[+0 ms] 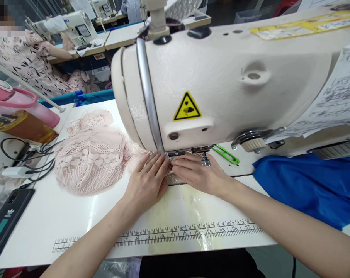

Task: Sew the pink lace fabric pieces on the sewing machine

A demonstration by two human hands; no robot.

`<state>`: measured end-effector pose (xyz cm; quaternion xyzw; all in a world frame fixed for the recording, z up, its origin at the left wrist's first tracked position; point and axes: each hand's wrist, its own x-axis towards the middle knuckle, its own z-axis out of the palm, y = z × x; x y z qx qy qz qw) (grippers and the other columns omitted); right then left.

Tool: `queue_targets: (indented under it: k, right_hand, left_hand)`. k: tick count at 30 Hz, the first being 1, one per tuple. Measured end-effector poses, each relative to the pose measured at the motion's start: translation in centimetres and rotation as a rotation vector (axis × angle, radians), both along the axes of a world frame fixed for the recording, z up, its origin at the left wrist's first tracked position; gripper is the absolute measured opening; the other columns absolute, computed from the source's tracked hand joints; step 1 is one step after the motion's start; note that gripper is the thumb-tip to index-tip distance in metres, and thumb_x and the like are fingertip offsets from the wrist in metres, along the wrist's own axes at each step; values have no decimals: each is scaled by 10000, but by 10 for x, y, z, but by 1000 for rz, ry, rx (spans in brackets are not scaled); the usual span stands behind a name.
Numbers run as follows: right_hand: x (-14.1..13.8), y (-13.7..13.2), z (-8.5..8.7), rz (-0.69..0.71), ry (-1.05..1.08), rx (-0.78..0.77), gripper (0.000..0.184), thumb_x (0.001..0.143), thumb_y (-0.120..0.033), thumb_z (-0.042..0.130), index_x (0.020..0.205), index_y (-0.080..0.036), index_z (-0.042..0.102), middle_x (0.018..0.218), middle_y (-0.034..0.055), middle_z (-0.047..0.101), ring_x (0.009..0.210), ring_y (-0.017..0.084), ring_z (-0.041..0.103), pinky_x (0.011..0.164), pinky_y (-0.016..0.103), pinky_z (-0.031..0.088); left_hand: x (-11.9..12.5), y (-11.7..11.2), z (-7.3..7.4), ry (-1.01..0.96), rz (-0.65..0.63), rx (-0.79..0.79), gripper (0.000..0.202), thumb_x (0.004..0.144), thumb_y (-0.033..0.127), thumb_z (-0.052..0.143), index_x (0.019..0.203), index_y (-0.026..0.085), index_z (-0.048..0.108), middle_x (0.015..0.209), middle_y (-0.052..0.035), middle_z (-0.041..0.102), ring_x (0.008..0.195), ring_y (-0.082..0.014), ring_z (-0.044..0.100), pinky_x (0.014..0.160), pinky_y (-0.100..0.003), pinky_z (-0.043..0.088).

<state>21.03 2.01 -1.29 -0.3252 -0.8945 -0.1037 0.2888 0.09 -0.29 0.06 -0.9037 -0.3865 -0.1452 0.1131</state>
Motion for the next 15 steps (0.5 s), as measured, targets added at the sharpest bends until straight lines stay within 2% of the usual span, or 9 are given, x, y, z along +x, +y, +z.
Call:
queue_targets:
  k: [2,6,10,15]
  right_hand:
    - [1,1,1,15,-17,50,175,933,-124,534,864,-205,672,947,-24,736,769,107,617,688,306,383]
    - [2,4,2,12,-12,36,178,935,-147,537,836,-196,677,933,-14,741,775,122,638,669,305,383]
    - [2,4,3,-7,-13,-10,199,938,-135,519,864,-202,691,948,-19,748,806,136,648,661,326,369]
    - [3,3,3,-40,-35,-104,255,944,-99,466,883,-199,692,962,-10,749,809,138,641,590,344,288]
  left_hand:
    - [0,0,0,-1,-5,9,398,922,206,470,1273,61,589,1314,-167,635,1222,-294,615,1089,-506,452]
    - [0,0,0,-13,-2,-3,383,927,204,474,1268,89,604,1320,-161,633,1220,-291,616,1093,-512,446]
    - [1,0,0,-11,5,-16,393,925,211,481,1281,95,601,1322,-164,631,1222,-299,614,1103,-523,431]
    - [0,1,0,-10,13,-25,416,920,214,496,1312,103,583,1323,-162,632,1218,-298,615,1123,-527,404]
